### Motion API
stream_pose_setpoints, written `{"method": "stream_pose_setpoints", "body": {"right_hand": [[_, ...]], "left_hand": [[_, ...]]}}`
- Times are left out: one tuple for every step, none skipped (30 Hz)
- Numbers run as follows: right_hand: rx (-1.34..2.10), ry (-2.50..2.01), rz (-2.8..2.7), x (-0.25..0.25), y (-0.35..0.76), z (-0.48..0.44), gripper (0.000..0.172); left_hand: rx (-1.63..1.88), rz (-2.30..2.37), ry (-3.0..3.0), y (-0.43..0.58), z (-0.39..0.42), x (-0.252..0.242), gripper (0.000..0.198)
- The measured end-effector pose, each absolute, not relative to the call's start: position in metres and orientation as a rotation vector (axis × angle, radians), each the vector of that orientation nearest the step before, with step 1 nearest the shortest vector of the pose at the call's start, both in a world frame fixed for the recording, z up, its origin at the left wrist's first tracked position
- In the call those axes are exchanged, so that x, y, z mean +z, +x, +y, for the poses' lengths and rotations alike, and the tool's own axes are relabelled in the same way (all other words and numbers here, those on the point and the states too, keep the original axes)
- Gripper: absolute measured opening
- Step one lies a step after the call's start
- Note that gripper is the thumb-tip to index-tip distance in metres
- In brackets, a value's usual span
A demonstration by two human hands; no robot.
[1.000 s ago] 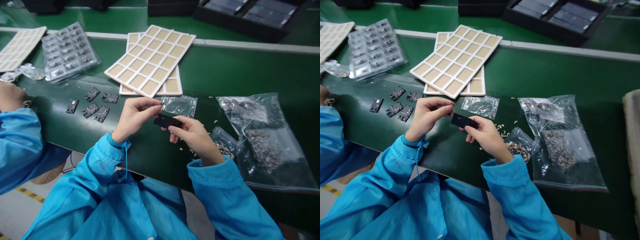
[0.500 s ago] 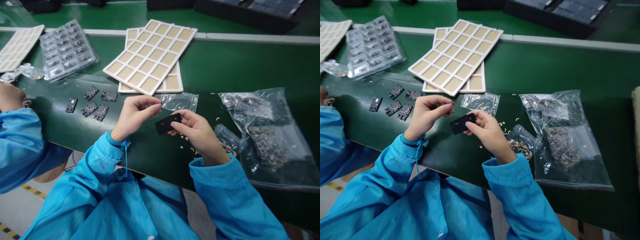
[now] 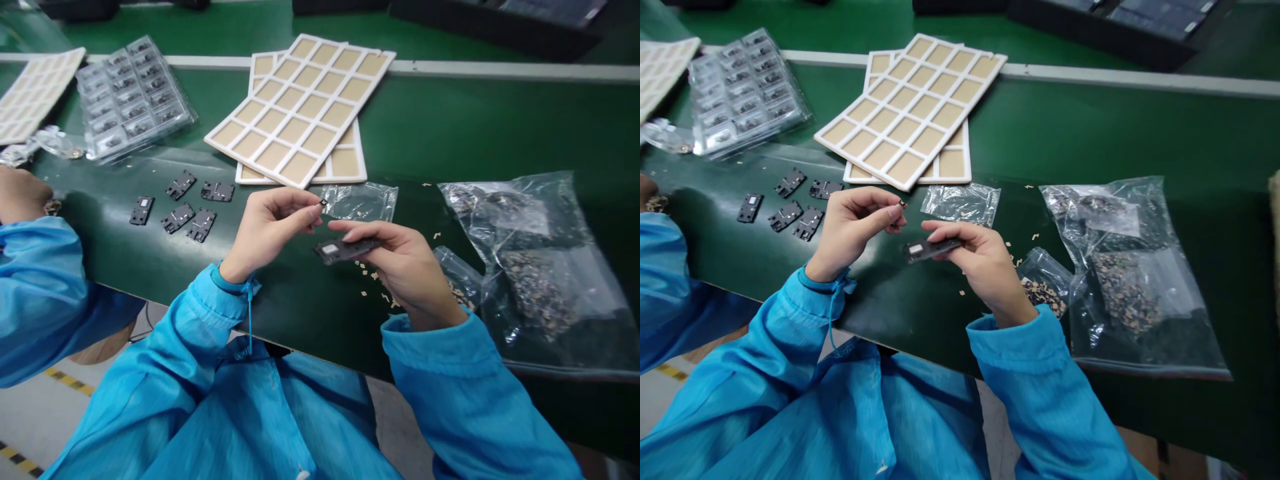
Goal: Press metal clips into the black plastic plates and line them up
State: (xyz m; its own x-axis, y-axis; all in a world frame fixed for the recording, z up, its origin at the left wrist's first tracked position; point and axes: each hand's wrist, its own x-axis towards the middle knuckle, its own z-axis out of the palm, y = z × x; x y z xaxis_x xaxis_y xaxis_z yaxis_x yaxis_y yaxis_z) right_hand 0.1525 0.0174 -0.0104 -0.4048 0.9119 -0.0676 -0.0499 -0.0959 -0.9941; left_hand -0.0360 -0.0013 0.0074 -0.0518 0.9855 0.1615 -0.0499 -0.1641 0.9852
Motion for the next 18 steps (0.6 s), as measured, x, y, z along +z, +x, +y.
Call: {"method": "stream_pose_setpoints", "body": {"right_hand": [[1.553, -0.991, -1.433, -0.0104, 0.1527, 0.0173, 0.012], [1.5, -0.992, -1.458, -0.0105, 0.1528, 0.0172, 0.016], [1.447, -0.996, -1.479, -0.0106, 0.1529, 0.0169, 0.02], [1.395, -1.0, -1.499, -0.0108, 0.153, 0.0163, 0.022], [1.339, -1.0, -1.514, -0.011, 0.153, 0.0156, 0.024], [1.286, -0.993, -1.526, -0.0112, 0.1529, 0.0146, 0.025], [1.247, -0.981, -1.537, -0.0114, 0.1528, 0.0135, 0.026], [1.229, -0.969, -1.547, -0.0116, 0.1527, 0.0123, 0.028], [1.228, -0.958, -1.557, -0.0119, 0.1525, 0.0112, 0.031], [1.238, -0.954, -1.566, -0.0122, 0.1523, 0.0103, 0.034], [1.248, -0.96, -1.57, -0.0125, 0.1521, 0.0097, 0.035], [1.251, -0.975, -1.567, -0.0128, 0.1518, 0.0094, 0.035], [1.242, -0.997, -1.555, -0.013, 0.1515, 0.0094, 0.034], [1.232, -1.017, -1.541, -0.0131, 0.1511, 0.0096, 0.033], [1.231, -1.03, -1.524, -0.013, 0.1507, 0.0099, 0.033], [1.237, -1.034, -1.506, -0.0128, 0.1502, 0.0102, 0.033], [1.248, -1.03, -1.49, -0.0124, 0.1497, 0.0105, 0.035], [1.265, -1.025, -1.477, -0.0119, 0.1493, 0.0106, 0.036]], "left_hand": [[1.393, 1.121, 1.262, -0.0361, -0.0014, 0.0075, 0.02], [1.394, 1.121, 1.26, -0.0361, -0.0015, 0.0077, 0.019], [1.39, 1.124, 1.258, -0.0362, -0.0017, 0.0077, 0.02], [1.383, 1.128, 1.256, -0.0364, -0.0018, 0.0077, 0.021], [1.375, 1.132, 1.252, -0.0365, -0.002, 0.0077, 0.022], [1.369, 1.134, 1.246, -0.0366, -0.0022, 0.0077, 0.024], [1.366, 1.131, 1.238, -0.0368, -0.0024, 0.0077, 0.025], [1.365, 1.127, 1.229, -0.0368, -0.0026, 0.0078, 0.026], [1.365, 1.121, 1.221, -0.0368, -0.0028, 0.0079, 0.026], [1.366, 1.116, 1.214, -0.0367, -0.003, 0.008, 0.026], [1.365, 1.113, 1.208, -0.0365, -0.0033, 0.008, 0.026], [1.359, 1.112, 1.205, -0.0362, -0.0037, 0.0081, 0.027], [1.351, 1.112, 1.203, -0.0358, -0.0041, 0.0081, 0.027], [1.338, 1.111, 1.205, -0.0352, -0.0045, 0.008, 0.027], [1.322, 1.109, 1.209, -0.0346, -0.0049, 0.008, 0.027], [1.305, 1.107, 1.213, -0.0339, -0.0053, 0.0079, 0.027], [1.288, 1.105, 1.217, -0.0333, -0.0056, 0.0079, 0.026], [1.275, 1.102, 1.219, -0.0328, -0.0059, 0.0079, 0.025]]}}
